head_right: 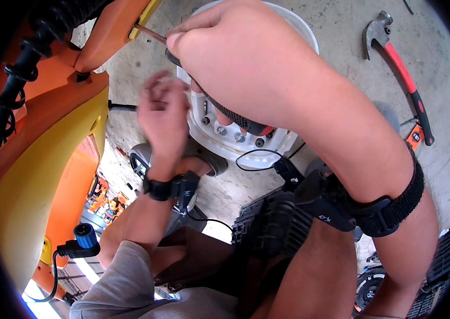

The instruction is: The person handles a brake lever and its wiring, then uses a screwdriver and a hammer to secure electrical components and a metal pin onto a white plastic scooter part.

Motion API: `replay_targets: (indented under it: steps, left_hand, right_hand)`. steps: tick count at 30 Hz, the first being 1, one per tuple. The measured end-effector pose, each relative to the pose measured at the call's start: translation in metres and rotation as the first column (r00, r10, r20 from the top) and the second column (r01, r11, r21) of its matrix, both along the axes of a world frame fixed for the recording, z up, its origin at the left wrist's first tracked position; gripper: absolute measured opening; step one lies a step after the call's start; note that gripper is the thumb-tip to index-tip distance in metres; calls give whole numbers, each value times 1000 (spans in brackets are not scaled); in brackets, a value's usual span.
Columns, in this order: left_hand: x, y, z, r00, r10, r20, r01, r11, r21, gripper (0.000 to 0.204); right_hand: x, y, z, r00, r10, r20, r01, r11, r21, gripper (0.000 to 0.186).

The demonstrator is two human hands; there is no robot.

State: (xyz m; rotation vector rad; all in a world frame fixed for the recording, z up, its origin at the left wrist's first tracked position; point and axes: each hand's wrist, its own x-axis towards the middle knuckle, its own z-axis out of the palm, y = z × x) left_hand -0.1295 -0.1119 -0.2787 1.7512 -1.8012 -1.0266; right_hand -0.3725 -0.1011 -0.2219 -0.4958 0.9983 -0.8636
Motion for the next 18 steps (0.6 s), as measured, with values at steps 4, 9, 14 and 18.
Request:
replay_targets:
  steps: [4,9,14,18]
  left_hand:
    - [-14,-40,25,953,135,-272,-126,991,51,36]
    - [-19,-55,35,930,192,-313,-152,977,147,33]
    - [-19,-56,38,928,195,-318,-136,971,199,31]
    - [-16,-63,45,833,309,-460,-97,898,428,27]
  right_hand:
    - [-9,-17,7,960,113,256,-148,982,120,32]
    - [12,-2,10,993,-33,-115,47,991,127,32]
    - [6,-7,9,997,32,-66,-16,974,224,31]
    - [0,-7,-4,983,20,185,-49,987,153,31]
